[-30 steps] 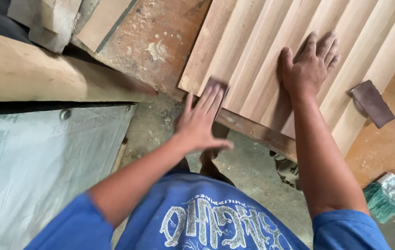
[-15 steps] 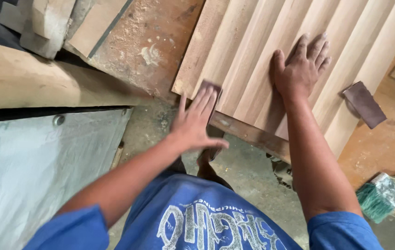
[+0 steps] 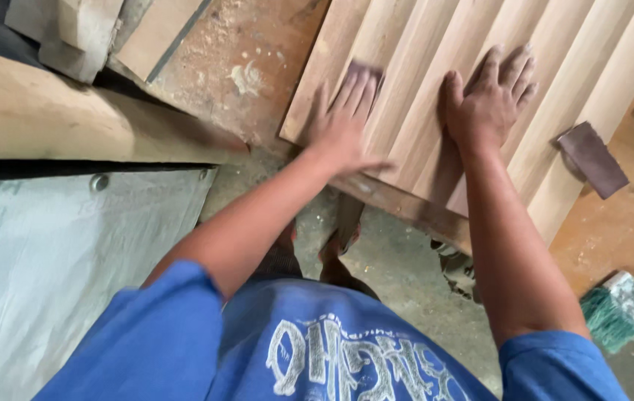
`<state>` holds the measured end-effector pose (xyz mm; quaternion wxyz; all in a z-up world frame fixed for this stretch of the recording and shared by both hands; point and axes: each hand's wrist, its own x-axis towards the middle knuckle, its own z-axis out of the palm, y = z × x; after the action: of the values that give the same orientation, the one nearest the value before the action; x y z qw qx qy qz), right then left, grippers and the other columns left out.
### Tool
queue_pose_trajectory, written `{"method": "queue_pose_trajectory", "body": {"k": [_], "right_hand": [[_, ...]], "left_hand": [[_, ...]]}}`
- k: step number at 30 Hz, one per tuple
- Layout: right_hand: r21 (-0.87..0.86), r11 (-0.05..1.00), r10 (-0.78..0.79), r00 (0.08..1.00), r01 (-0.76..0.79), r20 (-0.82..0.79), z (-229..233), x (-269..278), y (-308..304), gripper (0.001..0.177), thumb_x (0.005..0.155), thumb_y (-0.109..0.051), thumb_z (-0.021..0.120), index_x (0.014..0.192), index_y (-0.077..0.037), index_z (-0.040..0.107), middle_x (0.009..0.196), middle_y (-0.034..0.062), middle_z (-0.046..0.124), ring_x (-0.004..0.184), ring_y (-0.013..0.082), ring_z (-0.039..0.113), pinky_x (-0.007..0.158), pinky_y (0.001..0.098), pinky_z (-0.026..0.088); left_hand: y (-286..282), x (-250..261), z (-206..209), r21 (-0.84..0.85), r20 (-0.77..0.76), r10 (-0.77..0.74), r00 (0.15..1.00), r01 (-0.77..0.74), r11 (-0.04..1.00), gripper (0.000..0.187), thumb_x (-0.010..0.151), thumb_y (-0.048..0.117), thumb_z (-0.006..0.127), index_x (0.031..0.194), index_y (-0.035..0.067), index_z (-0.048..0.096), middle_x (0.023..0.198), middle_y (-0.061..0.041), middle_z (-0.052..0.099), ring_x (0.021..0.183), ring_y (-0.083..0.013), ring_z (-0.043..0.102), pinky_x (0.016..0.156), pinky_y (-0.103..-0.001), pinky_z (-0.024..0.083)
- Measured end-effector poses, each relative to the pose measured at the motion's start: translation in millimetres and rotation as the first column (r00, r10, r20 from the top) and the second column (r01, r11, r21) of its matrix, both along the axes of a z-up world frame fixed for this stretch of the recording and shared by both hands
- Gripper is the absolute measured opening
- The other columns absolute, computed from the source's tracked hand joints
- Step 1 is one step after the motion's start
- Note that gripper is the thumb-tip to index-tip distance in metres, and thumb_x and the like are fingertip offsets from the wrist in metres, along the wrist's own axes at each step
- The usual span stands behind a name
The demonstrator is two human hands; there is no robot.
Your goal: The person sands a corrugated wooden panel on a workbench using a sanding block. They smooth the ridges and edges of the wood, then use a brush to sweep away sawdust before continuing to sand the surface.
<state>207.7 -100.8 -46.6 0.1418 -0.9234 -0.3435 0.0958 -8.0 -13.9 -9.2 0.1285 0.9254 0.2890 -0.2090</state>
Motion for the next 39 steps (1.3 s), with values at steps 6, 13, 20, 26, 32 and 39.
{"method": "queue_pose_trajectory", "body": {"k": [6,13,20,26,32,39], "right_hand": [[0.004,1.000,0.011,1.000,-0.011,-0.015,3.0,1.1,1.5,0.082,0.105,-0.054,0.054,0.166,-0.004,0.031,0.166,0.0267,0.008,0.154,0.0403,0.004,0.123,0.0576,0.001],[0.016,1.000,0.024,0.999,-0.024,0.022,-9.6,5.6,-3.0,0.082,0.103,-0.056,0.052,0.165,-0.005,0.033,0.166,0.0279,0.011,0.153,0.0403,0.006,0.122,0.0584,0.004],[0.149,0.979,0.153,0.986,-0.142,-0.066,22.1,12.9,3.8,0.088,0.097,-0.049,0.083,0.159,-0.005,0.038,0.161,0.0317,0.024,0.150,0.0418,0.019,0.119,0.0581,0.020],[0.446,0.733,0.578,0.816,-0.514,-0.010,98.3,-46.1,15.2,0.027,0.090,0.001,0.057,0.116,-0.002,0.064,0.077,0.0101,0.062,0.062,0.0275,0.052,0.062,0.0409,0.043],[0.422,0.901,0.047,0.945,0.100,-0.324,68.4,-69.9,-58.5,0.030,0.095,-0.008,0.070,0.123,0.001,0.071,0.095,0.0174,0.077,0.076,0.0194,0.071,0.058,0.0337,0.056],[0.534,0.704,-0.198,0.851,0.469,-0.486,38.9,-151.9,-91.2,0.033,0.096,0.003,0.059,0.129,0.002,0.062,0.113,0.0192,0.066,0.102,0.0257,0.062,0.083,0.0378,0.051]], "left_hand": [[-39.6,-57.5,3.9,-0.039,-0.015,0.002,1.000,-0.002,0.999,0.152,0.058,0.109,0.035,0.160,0.007,-0.011,0.170,-0.009,-0.013,0.157,-0.0238,-0.009,0.124,-0.057,-0.009],[50.9,74.1,10.0,-0.092,0.088,0.092,0.992,-0.083,0.992,0.128,0.084,0.095,0.042,0.162,0.001,0.003,0.172,-0.013,0.002,0.159,-0.0258,0.004,0.125,-0.052,-0.005],[104.5,96.1,12.0,-0.236,0.328,0.054,0.943,0.027,0.971,0.041,0.084,-0.005,0.050,0.122,0.009,0.060,0.098,-0.019,0.070,0.082,-0.0407,0.070,0.061,-0.049,0.055],[96.1,42.5,41.8,-0.058,0.806,-0.303,0.509,0.577,0.815,0.020,0.077,-0.013,0.047,0.076,0.002,0.060,0.073,-0.016,0.067,0.064,-0.0309,0.065,0.054,-0.041,0.048],[91.8,-42.6,-11.0,-0.018,0.608,-0.713,0.350,0.904,0.428,0.083,0.091,0.043,0.077,0.149,-0.003,0.040,0.143,-0.024,0.056,0.127,-0.0382,0.059,0.099,-0.044,0.056],[188.9,47.0,34.0,-0.051,0.240,-0.965,0.107,0.994,0.098,0.088,0.089,0.068,0.054,0.160,0.023,0.029,0.168,-0.005,0.024,0.155,-0.0254,0.017,0.124,-0.053,0.013]]}}
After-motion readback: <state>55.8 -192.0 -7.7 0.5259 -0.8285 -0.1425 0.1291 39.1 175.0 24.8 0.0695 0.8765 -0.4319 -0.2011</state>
